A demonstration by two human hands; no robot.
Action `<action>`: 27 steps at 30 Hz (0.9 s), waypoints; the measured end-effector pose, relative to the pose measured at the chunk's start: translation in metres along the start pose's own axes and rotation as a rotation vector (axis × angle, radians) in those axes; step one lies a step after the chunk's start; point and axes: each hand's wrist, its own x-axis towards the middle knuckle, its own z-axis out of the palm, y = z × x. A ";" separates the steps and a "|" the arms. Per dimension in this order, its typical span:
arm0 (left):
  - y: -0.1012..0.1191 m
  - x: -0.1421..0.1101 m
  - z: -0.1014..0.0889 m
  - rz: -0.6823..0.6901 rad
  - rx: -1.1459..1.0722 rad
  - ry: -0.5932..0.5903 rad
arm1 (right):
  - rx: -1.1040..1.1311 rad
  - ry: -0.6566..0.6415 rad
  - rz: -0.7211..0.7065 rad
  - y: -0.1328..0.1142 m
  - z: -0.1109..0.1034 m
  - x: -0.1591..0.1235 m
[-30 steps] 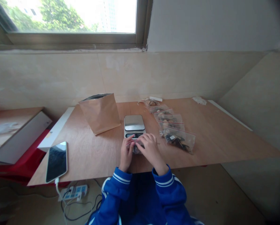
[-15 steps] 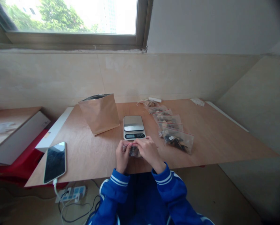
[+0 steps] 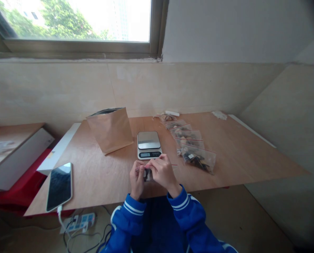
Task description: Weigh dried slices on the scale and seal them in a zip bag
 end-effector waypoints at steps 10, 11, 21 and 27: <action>0.004 -0.001 -0.007 -0.066 0.009 0.040 | 0.100 -0.054 0.005 0.019 -0.016 -0.007; 0.004 -0.002 -0.007 -0.069 0.009 0.040 | 0.105 -0.045 0.002 0.019 -0.016 -0.008; 0.019 0.006 -0.023 -0.062 0.045 0.105 | 0.167 -0.081 -0.037 0.021 -0.021 -0.007; 0.020 0.010 -0.030 -0.060 0.096 0.098 | 0.125 -0.110 0.044 0.018 -0.024 -0.004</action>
